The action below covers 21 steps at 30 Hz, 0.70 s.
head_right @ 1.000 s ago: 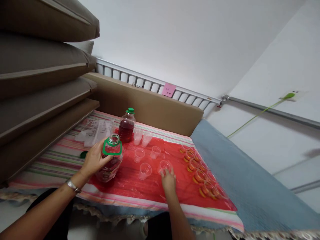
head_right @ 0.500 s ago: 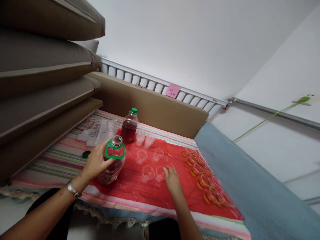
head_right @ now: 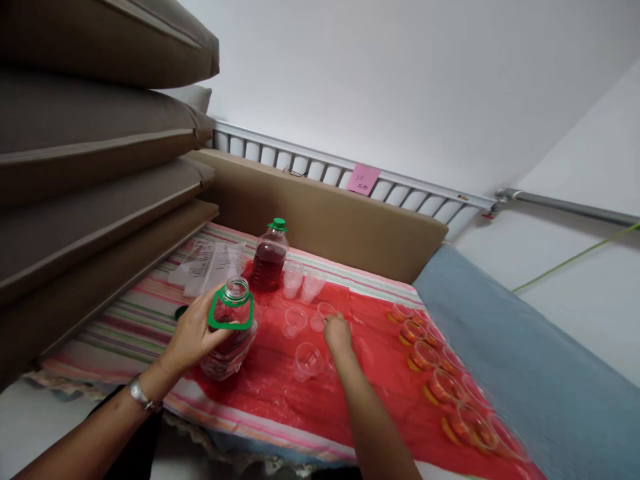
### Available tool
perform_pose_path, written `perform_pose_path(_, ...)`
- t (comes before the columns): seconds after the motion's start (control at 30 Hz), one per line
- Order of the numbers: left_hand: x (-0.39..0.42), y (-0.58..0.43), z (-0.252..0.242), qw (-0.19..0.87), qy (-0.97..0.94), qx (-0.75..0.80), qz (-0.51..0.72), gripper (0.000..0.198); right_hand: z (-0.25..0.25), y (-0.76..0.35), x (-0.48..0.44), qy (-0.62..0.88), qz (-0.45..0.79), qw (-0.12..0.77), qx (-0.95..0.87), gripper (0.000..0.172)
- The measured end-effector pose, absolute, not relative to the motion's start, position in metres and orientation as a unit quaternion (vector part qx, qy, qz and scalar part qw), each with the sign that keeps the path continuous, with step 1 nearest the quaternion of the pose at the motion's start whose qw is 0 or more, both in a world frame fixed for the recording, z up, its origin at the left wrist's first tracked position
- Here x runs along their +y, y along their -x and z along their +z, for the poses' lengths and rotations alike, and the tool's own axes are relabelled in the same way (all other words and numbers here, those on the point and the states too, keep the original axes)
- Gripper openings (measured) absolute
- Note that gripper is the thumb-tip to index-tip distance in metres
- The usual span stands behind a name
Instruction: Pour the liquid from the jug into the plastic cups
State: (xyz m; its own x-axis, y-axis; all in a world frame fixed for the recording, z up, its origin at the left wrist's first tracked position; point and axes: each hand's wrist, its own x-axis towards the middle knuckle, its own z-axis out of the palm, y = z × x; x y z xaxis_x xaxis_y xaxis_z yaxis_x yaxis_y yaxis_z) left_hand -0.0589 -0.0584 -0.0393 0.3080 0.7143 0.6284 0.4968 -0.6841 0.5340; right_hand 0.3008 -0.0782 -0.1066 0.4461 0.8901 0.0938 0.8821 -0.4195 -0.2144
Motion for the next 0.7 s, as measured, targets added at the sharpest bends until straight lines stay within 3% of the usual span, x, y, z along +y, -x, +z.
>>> perform_pose_path(0.2, -0.057, 0.057, -0.040, 0.126, -0.798, 0.378, 0.452, 0.066, -0.095, -0.281, -0.094, 0.845, 0.024, 0.116, -0.521, 0.024)
perform_pose_path(0.33, -0.060, 0.057, -0.037, 0.153, -0.791, 0.374, 0.458, 0.065, -0.056, -0.259, -0.105, 0.822, -0.002, 0.167, -0.544, 0.033)
perform_pose_path(0.53, -0.065, 0.054, -0.031, 0.260, -0.751, 0.355, 0.492, 0.068, 0.022, -0.160, -0.144, 0.557, -0.049, 0.443, -0.701, 0.028)
perform_pose_path(0.6, -0.066, 0.053, -0.028, 0.279, -0.744, 0.347, 0.498, 0.070, 0.035, -0.123, -0.153, 0.491, -0.057, 0.459, -0.738, 0.025)
perform_pose_path(0.7, -0.066, 0.058, -0.024, 0.331, -0.728, 0.323, 0.506, 0.072, 0.035, -0.087, -0.154, 0.483, -0.068, 0.414, -0.769, 0.019)
